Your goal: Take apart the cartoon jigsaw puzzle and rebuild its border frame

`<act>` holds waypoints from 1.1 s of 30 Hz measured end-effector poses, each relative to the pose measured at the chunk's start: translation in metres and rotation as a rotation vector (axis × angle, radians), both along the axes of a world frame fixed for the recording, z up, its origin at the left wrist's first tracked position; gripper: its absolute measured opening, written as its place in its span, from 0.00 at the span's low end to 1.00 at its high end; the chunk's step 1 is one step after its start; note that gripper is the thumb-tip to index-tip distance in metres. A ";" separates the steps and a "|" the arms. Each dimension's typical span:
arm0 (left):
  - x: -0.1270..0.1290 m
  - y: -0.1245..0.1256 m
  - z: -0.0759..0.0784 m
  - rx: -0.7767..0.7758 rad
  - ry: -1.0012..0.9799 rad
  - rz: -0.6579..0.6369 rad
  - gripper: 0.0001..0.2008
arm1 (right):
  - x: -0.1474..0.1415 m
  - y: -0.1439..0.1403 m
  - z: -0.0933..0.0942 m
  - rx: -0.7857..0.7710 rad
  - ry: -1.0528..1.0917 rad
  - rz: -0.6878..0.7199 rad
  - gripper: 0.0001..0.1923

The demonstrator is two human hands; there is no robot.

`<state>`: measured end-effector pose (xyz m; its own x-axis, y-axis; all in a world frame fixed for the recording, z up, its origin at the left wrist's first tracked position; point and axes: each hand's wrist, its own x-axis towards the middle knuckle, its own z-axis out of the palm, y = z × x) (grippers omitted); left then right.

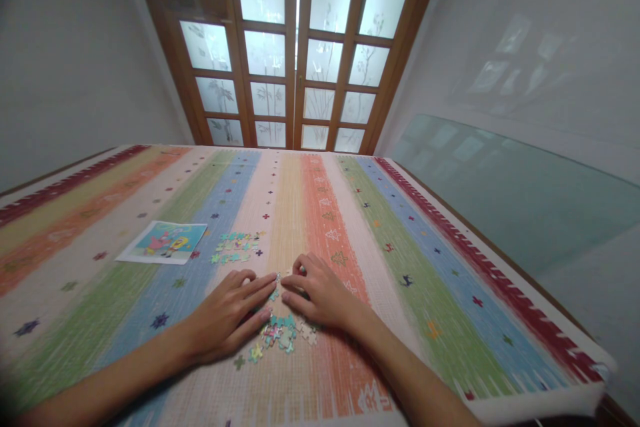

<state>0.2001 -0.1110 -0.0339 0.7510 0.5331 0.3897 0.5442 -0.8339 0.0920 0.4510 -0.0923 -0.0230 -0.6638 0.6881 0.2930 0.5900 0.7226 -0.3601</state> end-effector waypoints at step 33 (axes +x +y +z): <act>-0.002 0.001 -0.020 0.100 0.029 0.324 0.30 | 0.008 0.007 -0.004 0.041 0.054 -0.027 0.09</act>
